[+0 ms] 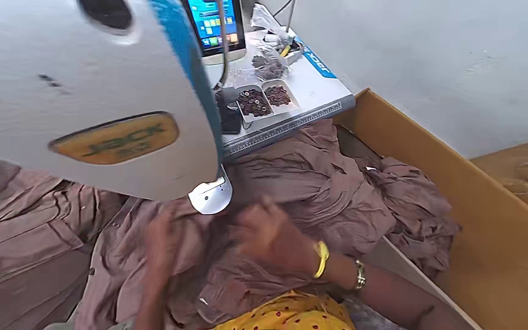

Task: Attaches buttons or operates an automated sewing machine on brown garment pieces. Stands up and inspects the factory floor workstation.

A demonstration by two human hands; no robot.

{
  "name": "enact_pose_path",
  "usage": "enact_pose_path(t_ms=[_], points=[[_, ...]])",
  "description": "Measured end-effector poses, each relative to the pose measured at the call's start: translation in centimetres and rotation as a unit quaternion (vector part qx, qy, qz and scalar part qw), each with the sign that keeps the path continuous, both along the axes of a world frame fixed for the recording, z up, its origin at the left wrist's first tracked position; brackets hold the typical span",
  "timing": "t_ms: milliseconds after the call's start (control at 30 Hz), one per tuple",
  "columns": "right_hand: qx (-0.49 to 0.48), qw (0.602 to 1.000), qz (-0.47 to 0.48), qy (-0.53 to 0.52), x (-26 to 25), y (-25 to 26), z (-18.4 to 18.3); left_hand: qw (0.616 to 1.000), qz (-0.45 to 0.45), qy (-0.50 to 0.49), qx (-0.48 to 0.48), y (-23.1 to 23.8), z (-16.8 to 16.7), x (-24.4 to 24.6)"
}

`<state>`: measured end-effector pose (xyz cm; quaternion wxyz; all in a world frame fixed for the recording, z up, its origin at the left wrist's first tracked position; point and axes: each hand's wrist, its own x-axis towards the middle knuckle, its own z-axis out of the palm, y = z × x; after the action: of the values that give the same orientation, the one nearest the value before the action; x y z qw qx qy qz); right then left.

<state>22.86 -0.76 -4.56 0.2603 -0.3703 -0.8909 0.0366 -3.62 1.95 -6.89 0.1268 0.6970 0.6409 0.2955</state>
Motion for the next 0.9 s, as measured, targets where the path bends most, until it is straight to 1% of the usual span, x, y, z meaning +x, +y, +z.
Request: enact_pose_path(t_ms=[33,67,100,133,200,233,267,300,333,367,400,433,467,500,567,600,633,667,733,767,800,867,900], points=[[-0.018,0.995,-0.084,-0.042,2.9,1.4,-0.3,1.0,0.005,-0.011,0.021,-0.2,1.9,-2.4],[-0.038,0.986,-0.154,-0.041,6.1,2.9,-0.7,0.999,0.024,-0.021,0.033,-0.6,3.9,-5.0],[-0.057,0.976,-0.21,-0.014,9.1,4.0,-0.9,0.997,0.058,-0.031,0.033,-1.2,5.4,-7.7],[-0.063,0.968,-0.242,0.031,11.3,4.6,-0.9,0.992,0.117,-0.027,0.024,-1.7,6.7,-10.0],[-0.087,0.95,-0.274,0.124,13.1,4.6,0.3,0.962,0.273,0.025,-0.013,-2.2,7.8,-12.4],[-0.095,0.94,-0.294,0.142,13.2,4.3,1.1,0.946,0.316,0.062,-0.034,-2.6,8.0,-12.8],[-0.095,0.934,-0.313,0.145,13.1,4.0,1.8,0.945,0.313,0.091,-0.028,-3.1,8.1,-12.5],[-0.087,0.927,-0.336,0.142,13.2,4.0,2.6,0.951,0.282,0.124,0.003,-3.4,8.0,-11.5],[-0.08,0.918,-0.362,0.143,13.5,3.9,3.2,0.963,0.218,0.149,0.05,-3.8,7.5,-10.1],[-0.076,0.907,-0.387,0.147,14.0,3.9,3.6,0.976,0.128,0.146,0.095,-4.3,6.6,-8.1],[-0.074,0.898,-0.408,0.147,14.6,4.0,4.0,0.987,0.031,0.116,0.109,-4.7,5.6,-5.6],[-0.078,0.891,-0.426,0.139,15.2,4.1,4.3,0.992,-0.059,0.077,0.083,-4.8,4.5,-2.6],[-0.086,0.887,-0.437,0.125,15.7,4.3,4.6,0.989,-0.128,0.057,0.05,-4.7,3.3,0.6],[-0.094,0.886,-0.442,0.107,16.0,4.3,4.9,0.983,-0.171,0.058,0.033,-4.4,1.9,3.6],[-0.105,0.896,-0.425,0.078,15.5,4.1,5.6,0.973,-0.204,0.082,0.066,-3.5,-0.1,8.3],[-0.106,0.908,-0.398,0.071,14.9,3.8,5.8,0.972,-0.199,0.083,0.091,-3.4,-0.1,9.9],[-0.102,0.926,-0.357,0.07,14.0,3.5,5.9,0.972,-0.193,0.074,0.11,-3.5,0.8,10.9],[-0.101,0.943,-0.306,0.082,12.9,3.1,5.8,0.973,-0.202,0.041,0.105,-3.8,2.3,11.3],[-0.108,0.963,-0.219,0.115,10.3,2.3,5.5,0.966,-0.248,-0.028,0.067,-4.7,5.0,10.7],[-0.104,0.968,-0.186,0.129,8.6,1.9,5.3,0.963,-0.263,-0.026,0.044,-4.9,5.3,10.0],[-0.096,0.973,-0.155,0.142,6.8,1.6,4.9,0.963,-0.27,-0.006,0.024,-4.9,4.7,9.3],[-0.101,0.979,-0.071,0.16,2.7,0.8,3.9,0.972,-0.232,0.029,-0.012,-4.9,1.4,8.0],[-0.102,0.982,-0.019,0.159,0.9,0.3,3.5,0.98,-0.193,-0.001,-0.047,-5.1,0.3,7.5]])
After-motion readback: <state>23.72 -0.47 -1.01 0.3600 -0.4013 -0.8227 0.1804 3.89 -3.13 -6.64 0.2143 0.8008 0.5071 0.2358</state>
